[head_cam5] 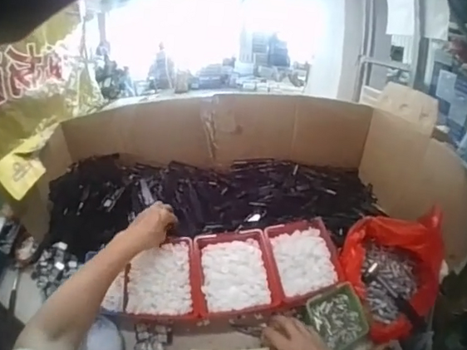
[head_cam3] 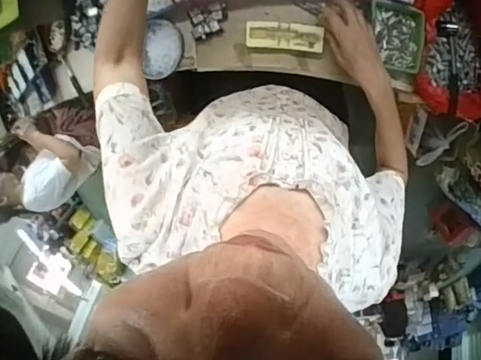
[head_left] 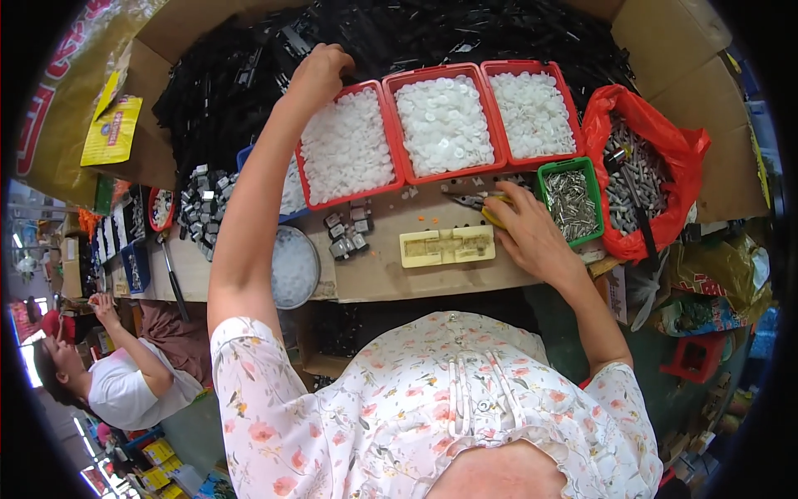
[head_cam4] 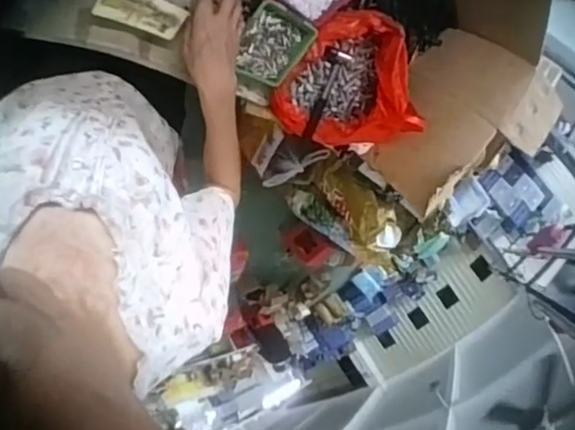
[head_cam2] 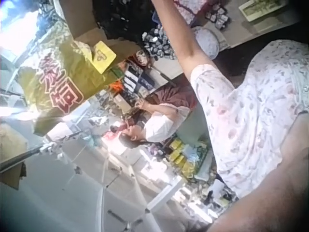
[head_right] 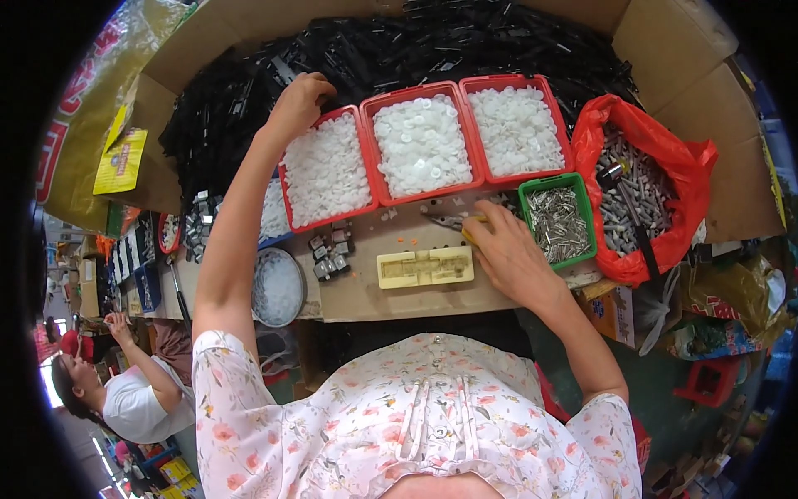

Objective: Assembling small electrical or mechanical components by hand using pliers and a jig at a factory workbench.

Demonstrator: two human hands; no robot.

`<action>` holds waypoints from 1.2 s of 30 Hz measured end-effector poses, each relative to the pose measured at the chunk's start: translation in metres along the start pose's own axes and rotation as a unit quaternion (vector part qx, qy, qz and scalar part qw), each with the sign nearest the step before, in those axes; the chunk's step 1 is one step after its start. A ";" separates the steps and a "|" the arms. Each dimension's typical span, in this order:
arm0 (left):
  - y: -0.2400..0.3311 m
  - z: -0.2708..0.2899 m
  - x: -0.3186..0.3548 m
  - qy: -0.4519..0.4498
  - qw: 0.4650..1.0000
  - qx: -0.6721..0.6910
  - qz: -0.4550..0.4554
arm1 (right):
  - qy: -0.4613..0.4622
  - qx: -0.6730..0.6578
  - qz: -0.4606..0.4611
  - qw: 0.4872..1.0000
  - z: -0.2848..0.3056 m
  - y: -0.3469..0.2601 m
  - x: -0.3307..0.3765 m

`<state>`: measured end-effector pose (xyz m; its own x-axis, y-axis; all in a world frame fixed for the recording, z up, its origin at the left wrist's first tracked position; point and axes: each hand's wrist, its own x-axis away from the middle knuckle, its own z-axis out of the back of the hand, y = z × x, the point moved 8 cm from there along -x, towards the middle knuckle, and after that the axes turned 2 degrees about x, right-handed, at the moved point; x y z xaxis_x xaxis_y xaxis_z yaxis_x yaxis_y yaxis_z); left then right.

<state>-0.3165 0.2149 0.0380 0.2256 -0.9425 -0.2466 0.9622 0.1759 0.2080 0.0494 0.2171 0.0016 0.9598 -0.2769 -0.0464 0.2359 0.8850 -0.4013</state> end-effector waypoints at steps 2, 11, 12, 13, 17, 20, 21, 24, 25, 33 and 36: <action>-0.011 -0.013 -0.007 -0.019 0.995 -0.095 -0.016 | 0.006 -0.021 -0.004 1.000 0.003 0.002 0.002; 0.020 0.027 0.000 0.094 0.991 -0.071 -0.057 | 0.026 -0.052 0.000 0.998 0.016 0.001 0.001; 0.028 0.043 0.009 0.144 0.987 -0.033 -0.068 | 0.044 -0.044 0.011 0.998 0.020 -0.002 -0.001; 0.041 0.060 0.018 0.191 0.975 0.020 -0.112 | 0.040 -0.047 0.009 0.998 0.021 -0.004 -0.003; 0.078 0.074 0.066 0.218 0.927 0.304 -0.007 | 0.137 -0.110 0.028 0.984 0.042 -0.019 -0.012; 0.126 0.056 0.103 0.176 0.858 0.479 0.049 | 0.191 -0.153 0.018 0.970 0.052 -0.034 -0.023; 0.138 0.044 0.117 0.176 0.853 0.489 0.043 | 0.213 -0.156 0.011 0.964 0.054 -0.041 -0.025; 0.173 0.011 0.161 0.135 0.770 0.615 0.102 | 0.252 -0.178 0.027 0.951 0.048 -0.054 -0.028; 0.180 0.003 0.173 0.147 0.749 0.636 0.114 | 0.180 -0.245 0.024 0.952 0.035 -0.050 -0.030; 0.168 0.008 0.247 0.206 0.914 0.314 0.151 | 0.069 -0.266 0.044 0.961 0.006 -0.050 -0.014; 0.155 0.012 0.268 0.183 0.965 0.098 0.157 | 0.093 -0.133 0.099 0.982 -0.010 -0.050 -0.010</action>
<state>-0.1086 -0.0136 0.0151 0.5756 -0.6813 -0.4523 0.7978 0.3463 0.4936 0.0269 0.1721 0.0129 0.9328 -0.1938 -0.3040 -0.0250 0.8063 -0.5910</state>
